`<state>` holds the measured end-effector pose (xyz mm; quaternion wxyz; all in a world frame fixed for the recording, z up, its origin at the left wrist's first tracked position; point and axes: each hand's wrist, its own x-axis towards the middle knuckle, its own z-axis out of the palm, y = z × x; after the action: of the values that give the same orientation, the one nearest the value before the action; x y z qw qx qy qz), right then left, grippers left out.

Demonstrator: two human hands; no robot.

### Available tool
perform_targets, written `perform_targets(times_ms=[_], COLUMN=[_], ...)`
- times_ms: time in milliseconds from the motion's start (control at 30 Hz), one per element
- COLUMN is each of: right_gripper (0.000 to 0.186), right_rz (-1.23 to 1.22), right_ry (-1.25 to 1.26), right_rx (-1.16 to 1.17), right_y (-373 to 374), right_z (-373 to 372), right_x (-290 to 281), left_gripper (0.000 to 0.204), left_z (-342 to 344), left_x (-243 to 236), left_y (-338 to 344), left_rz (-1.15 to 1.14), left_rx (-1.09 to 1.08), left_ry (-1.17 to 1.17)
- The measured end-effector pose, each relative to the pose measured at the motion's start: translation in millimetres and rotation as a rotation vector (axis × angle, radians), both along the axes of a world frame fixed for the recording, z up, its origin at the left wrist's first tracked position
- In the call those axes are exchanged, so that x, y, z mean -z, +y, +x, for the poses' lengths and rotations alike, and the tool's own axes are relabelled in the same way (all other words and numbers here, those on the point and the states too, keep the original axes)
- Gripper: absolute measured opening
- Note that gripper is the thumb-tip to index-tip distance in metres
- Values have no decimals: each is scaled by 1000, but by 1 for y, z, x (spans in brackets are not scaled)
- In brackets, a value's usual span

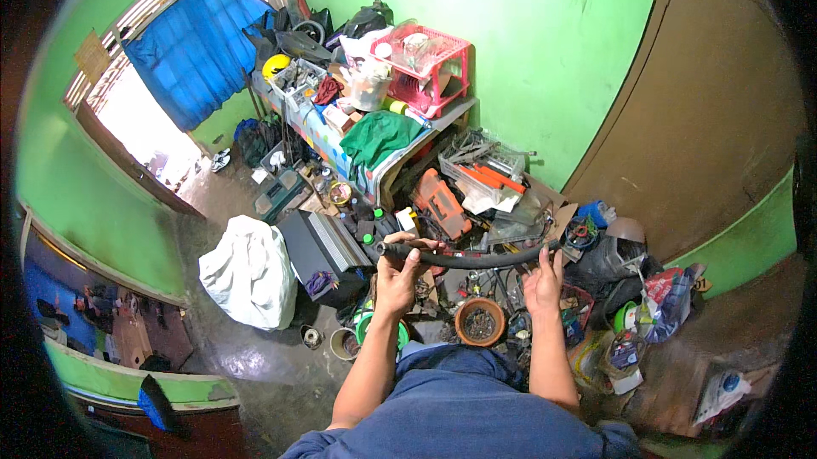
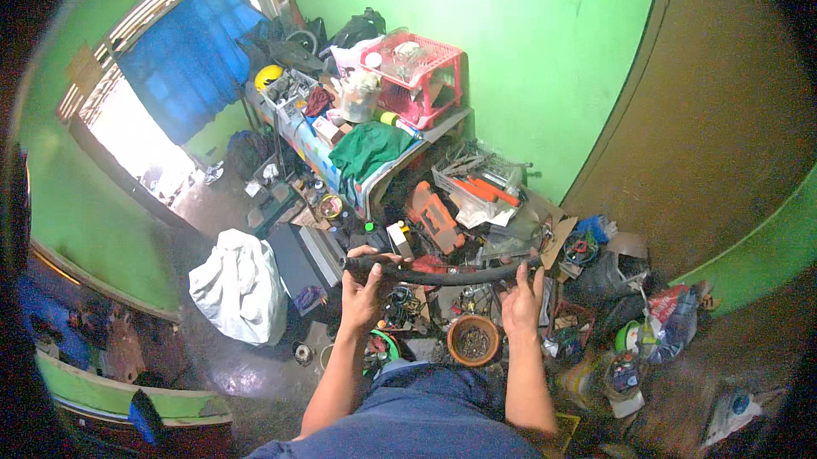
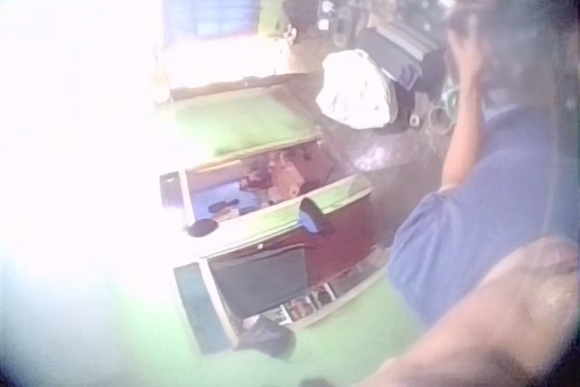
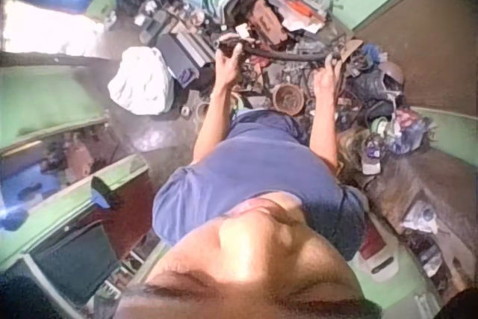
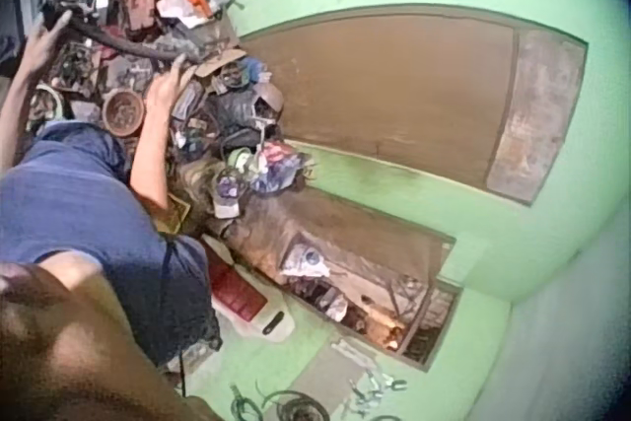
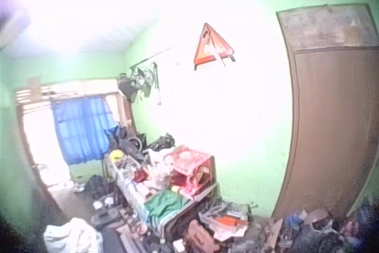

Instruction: The person sorts through various automotive parts and miscellaneous items in a cluttered workspace, picking up and examining items such as a metal rod, a timing belt, a headlight assembly, and various electrical components from a cardboard box.

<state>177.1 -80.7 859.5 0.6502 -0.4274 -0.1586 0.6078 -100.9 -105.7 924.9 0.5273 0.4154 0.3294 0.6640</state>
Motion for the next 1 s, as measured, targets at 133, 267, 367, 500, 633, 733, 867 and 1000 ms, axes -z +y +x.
perform_targets(times_ms=[133, 267, 367, 500, 633, 733, 867, 1000], right_gripper=[55, 41, 32, 33, 36, 37, 38, 40], right_rz=[213, 169, 295, 249, 272, 285, 278, 229], right_ry=[59, 199, 382, 311, 244, 189, 94, -1], right_rx=[55, 70, -28, 11, -98, -181, -307, -189], right_y=[-5, 1, 1, 2, 4, 9, 5, 6], right_z=[-35, -47, -73, -100, -114, -117, -117, -122], right_x=[-30, -26, -37, -55, -63, -61, -56, -56], left_gripper=[63, 65, 52, 46, 48, 48, 48, 50], left_z=[-20, -34, -57, -78, -99, -105, -107, -102], left_x=[-5, -8, 12, 13, 22, 17, 6, 10], left_y=[-4, 3, 8, 5, -1, -5, -7, -3], left_rz=[-109, -139, -135, -140, -190, -248, -305, -341], left_rx=[-83, -227, -311, -286, -159, -71, 64, 63], left_ry=[-21, -151, -529, -700, -694, -575, -424, -344])
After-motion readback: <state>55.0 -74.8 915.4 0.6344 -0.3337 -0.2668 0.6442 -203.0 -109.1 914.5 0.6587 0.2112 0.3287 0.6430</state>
